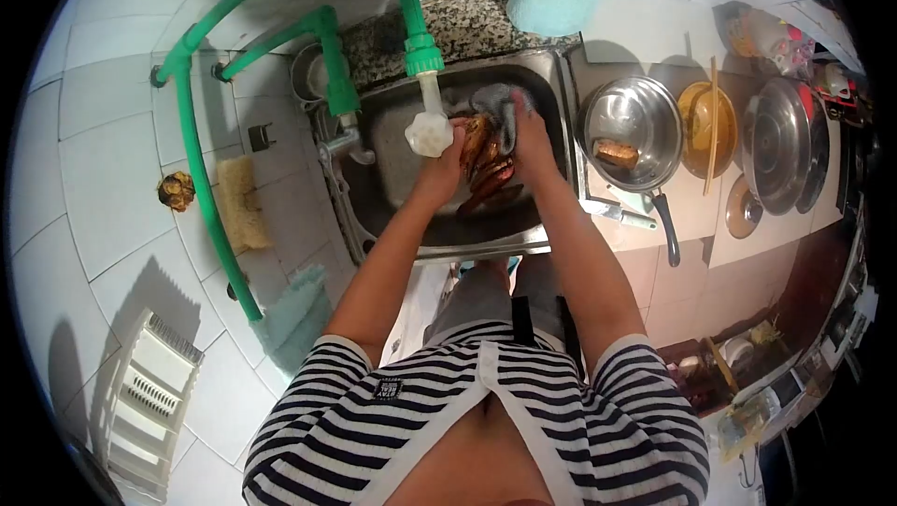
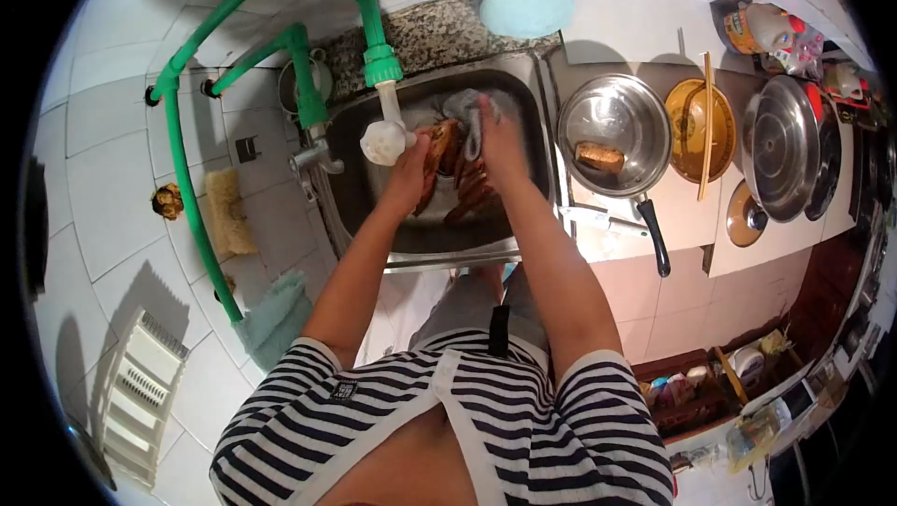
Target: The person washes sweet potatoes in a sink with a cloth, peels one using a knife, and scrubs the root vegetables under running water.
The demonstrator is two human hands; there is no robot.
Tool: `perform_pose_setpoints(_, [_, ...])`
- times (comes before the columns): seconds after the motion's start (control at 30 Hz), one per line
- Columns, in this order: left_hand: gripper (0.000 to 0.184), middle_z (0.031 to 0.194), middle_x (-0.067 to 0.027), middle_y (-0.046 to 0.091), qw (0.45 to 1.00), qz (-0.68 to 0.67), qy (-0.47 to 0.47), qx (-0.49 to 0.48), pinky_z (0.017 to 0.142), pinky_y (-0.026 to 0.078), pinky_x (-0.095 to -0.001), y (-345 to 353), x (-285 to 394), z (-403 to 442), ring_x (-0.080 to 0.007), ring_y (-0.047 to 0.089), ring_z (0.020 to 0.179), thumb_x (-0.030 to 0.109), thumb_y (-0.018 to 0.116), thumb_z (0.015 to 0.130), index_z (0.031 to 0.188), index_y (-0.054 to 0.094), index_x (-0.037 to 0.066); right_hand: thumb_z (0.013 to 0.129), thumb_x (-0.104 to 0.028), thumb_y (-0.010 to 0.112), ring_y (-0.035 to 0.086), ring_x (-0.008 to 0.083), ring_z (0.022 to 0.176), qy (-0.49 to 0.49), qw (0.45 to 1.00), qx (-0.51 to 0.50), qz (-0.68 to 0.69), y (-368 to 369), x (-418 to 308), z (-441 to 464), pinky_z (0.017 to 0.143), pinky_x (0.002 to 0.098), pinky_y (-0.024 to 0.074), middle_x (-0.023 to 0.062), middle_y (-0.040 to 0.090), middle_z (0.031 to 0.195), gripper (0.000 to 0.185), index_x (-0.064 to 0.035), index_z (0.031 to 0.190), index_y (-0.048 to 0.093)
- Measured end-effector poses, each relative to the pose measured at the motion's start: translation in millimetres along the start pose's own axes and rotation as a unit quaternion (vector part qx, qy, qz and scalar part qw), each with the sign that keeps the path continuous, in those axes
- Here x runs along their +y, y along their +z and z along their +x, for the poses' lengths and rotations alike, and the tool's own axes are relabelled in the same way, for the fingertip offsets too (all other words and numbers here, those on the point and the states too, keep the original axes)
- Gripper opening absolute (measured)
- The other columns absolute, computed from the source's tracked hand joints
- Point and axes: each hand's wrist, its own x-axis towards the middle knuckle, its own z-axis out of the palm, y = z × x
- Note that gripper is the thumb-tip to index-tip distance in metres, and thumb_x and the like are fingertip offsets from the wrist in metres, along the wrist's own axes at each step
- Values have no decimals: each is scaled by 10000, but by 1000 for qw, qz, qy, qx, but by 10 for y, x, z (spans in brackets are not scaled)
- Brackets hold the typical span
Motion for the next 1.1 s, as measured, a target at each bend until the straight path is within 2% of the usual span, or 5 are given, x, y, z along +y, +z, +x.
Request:
perform_pose_setpoints(0.23, [364,1108,-175,484,986,126,110,-10,924,320,-341,62,-327,36,-291,454,1041,267,299,942,1169,429,13,909,-243,465,576,233,865,-305,918,-40,-250,292,102,-314,758,304,429,144,585,919,320,7,1107,491])
perform_pose_setpoints(0.43, [356,1080,-157,493,985,105,133,-20,905,330,-321,20,-232,20,-254,472,990,244,283,945,1164,409,-7,880,-224,508,558,275,890,6,997,-65,28,205,60,-52,773,330,412,185,573,945,308,24,1062,485])
perform_pose_setpoints(0.57, [337,1071,-217,498,990,87,114,5,915,330,-364,-20,-414,108,-353,448,1061,215,319,938,1158,430,-15,878,-209,515,557,255,899,-290,925,-56,-237,303,34,-410,776,343,415,168,579,951,322,26,1097,492])
perform_pose_setpoints(0.9, [339,1034,-158,505,992,76,101,-31,871,343,-312,-31,-211,24,-261,478,962,205,344,916,1157,422,-20,896,-258,480,530,409,842,-9,990,-104,97,166,146,-123,745,412,431,233,547,879,362,10,1138,471])
perform_pose_setpoints(1.1, [304,910,-103,523,932,233,276,28,630,412,-336,-12,-507,148,-208,509,729,265,321,925,946,490,13,899,-280,465,535,414,753,-281,920,-38,-270,310,101,-213,691,412,423,254,556,821,337,37,1000,523])
